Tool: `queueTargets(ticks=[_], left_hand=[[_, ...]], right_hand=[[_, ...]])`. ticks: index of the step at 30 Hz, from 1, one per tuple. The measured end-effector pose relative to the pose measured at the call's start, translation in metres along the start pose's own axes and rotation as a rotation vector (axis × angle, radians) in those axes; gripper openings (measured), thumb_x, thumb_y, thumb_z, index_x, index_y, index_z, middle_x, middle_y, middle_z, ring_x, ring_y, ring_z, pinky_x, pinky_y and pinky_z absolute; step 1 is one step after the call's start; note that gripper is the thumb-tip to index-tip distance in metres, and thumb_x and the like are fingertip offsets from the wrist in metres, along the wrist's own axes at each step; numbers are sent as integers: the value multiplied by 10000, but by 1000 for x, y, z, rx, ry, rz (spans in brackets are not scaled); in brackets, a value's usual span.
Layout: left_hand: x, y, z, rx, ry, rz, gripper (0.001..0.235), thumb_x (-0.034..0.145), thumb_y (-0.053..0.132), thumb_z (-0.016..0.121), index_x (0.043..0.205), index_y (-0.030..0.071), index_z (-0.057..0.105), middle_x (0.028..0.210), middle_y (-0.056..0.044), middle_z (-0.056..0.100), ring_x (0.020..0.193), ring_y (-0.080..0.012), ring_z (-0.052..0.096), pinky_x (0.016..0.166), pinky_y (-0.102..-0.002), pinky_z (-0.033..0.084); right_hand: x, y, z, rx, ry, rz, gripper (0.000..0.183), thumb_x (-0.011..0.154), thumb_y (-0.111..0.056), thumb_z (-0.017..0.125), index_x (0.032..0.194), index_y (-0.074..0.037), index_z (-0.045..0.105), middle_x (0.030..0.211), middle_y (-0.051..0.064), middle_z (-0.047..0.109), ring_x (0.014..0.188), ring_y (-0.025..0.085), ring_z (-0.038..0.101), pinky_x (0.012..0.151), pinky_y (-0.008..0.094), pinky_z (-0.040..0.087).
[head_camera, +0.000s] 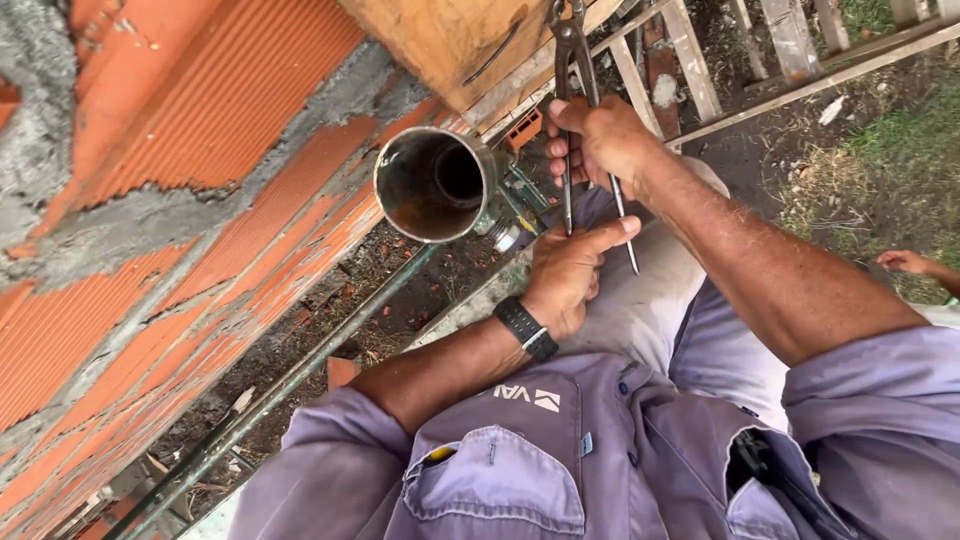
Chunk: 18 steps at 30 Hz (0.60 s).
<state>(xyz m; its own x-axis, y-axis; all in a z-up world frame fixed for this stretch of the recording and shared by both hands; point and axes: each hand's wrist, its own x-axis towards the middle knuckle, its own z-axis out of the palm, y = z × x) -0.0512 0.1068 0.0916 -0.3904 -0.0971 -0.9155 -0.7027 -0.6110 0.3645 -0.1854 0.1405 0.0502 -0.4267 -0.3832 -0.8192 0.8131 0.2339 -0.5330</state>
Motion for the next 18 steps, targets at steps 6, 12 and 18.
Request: queueTargets(ticks=[6, 12, 18], left_hand=[[6, -4, 12, -260, -73, -64, 242, 691, 208, 847, 754, 221, 613, 562, 125, 414, 420, 10, 269, 333, -179, 162], [-20, 6, 64, -386, -153, -130, 266, 670, 339, 812, 722, 242, 569, 550, 110, 325, 409, 17, 244, 330, -155, 151], [11, -6, 27, -225, -337, -133, 269, 789, 374, 767, 974, 192, 696, 881, -19, 736, 751, -102, 685, 773, -306, 564]], right_hand=[[0, -15, -6, -37, 10, 41, 255, 1113, -213, 465, 914, -79, 552, 731, 25, 522, 652, 185, 536, 635, 329, 526], [10, -24, -52, -316, -111, 128, 267, 1070, -286, 515, 934, -60, 550, 734, 84, 563, 605, 234, 579, 525, 358, 488], [-2, -28, -34, -259, -131, 102, 262, 1106, -224, 461, 925, -46, 527, 721, 60, 489, 631, 231, 529, 577, 383, 533]])
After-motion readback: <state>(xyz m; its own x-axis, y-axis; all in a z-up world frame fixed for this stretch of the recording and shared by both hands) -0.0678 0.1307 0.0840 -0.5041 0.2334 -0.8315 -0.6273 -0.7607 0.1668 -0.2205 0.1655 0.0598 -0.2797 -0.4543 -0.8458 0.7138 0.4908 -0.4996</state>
